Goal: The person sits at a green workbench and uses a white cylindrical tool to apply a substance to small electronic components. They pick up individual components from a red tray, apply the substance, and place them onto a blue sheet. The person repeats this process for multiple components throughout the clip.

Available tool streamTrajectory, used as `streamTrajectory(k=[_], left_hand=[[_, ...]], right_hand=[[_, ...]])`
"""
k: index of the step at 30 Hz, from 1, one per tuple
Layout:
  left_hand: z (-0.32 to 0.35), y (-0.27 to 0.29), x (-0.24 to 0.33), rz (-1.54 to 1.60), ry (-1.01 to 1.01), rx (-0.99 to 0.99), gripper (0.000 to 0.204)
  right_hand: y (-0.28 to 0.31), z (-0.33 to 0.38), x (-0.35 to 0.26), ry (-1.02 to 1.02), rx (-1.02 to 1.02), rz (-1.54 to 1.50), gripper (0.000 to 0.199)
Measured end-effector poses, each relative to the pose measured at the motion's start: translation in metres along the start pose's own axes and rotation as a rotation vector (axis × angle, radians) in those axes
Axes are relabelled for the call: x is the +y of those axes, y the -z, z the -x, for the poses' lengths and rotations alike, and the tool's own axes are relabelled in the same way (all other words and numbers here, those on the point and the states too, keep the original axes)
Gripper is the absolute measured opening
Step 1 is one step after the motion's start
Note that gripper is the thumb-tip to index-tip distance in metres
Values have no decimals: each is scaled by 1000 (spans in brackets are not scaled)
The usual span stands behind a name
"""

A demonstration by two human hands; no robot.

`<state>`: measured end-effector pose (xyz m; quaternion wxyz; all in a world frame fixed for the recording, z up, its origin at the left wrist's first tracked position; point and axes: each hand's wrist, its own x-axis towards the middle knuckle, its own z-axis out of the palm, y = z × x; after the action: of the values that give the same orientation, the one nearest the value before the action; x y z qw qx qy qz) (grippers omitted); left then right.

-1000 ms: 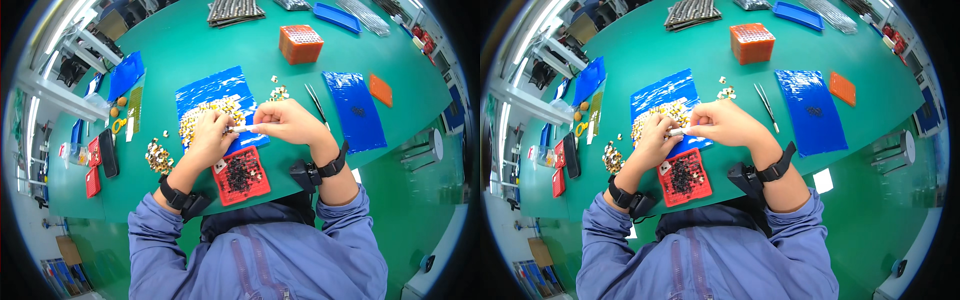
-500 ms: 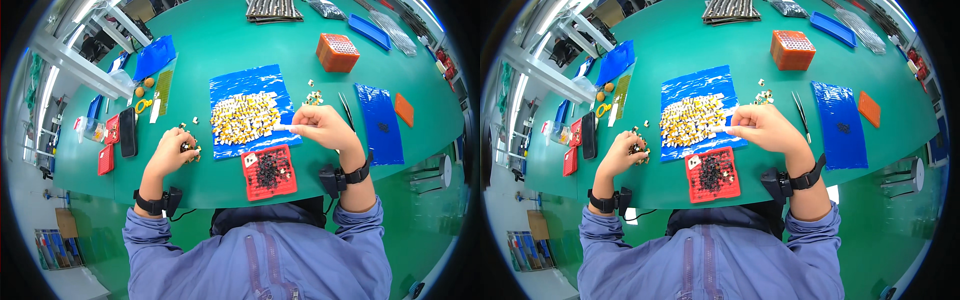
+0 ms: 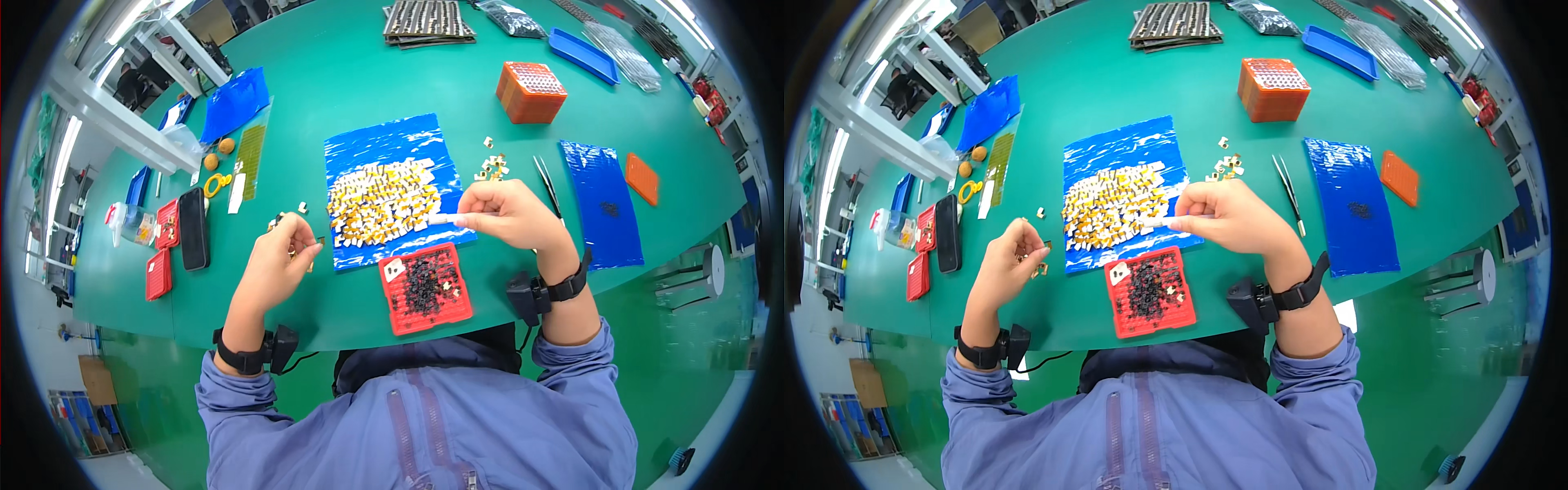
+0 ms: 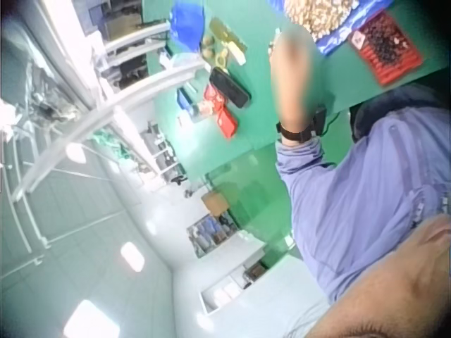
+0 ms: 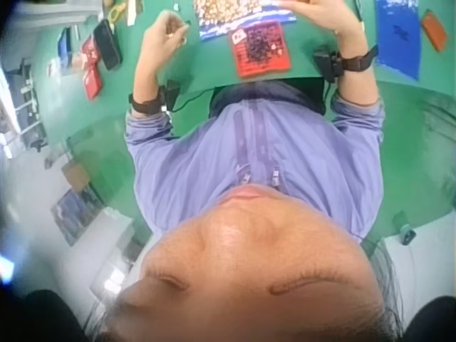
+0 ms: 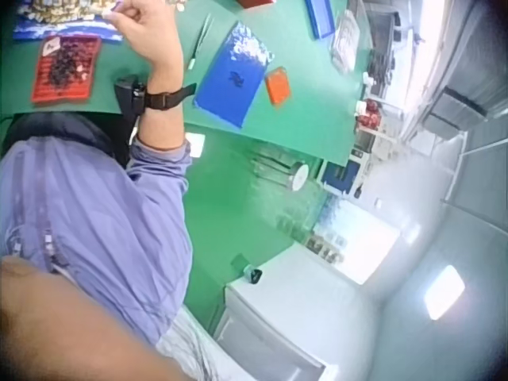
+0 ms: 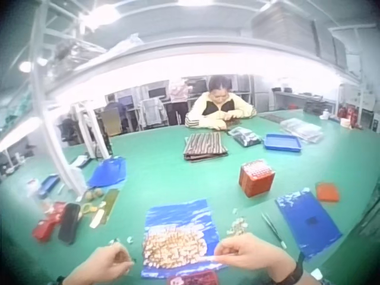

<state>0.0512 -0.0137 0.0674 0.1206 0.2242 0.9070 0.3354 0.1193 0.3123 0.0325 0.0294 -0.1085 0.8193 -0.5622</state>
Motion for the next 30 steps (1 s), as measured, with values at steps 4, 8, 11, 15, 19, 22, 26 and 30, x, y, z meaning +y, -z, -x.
streamTrajectory(k=[4,8,11,15,19,22,26,30], left_hand=[[-5,-18,25,247,-355,-41,16],[-21,-38,38,390,-467,-204,18],[-29,-54,40,882,-216,-342,8],[-38,-68,24,1151,-135,-403,9],[-35,-90,12,1496,-89,-539,10],[-30,-90,21,1528,-46,-593,9],[-30,-92,20,1538,-38,-600,9],[-32,-93,18,1534,-81,-615,8]], right_hand=[[1,2,-12,37,-90,10,16],[5,3,-16,68,-164,18,17],[2,4,-16,54,-148,-38,15],[-3,4,-15,108,-101,-19,12],[-10,4,-16,81,-113,-39,11],[-13,3,-16,104,-123,-44,11],[-14,2,-16,93,-139,-76,12],[-12,2,-17,78,-162,-84,12]])
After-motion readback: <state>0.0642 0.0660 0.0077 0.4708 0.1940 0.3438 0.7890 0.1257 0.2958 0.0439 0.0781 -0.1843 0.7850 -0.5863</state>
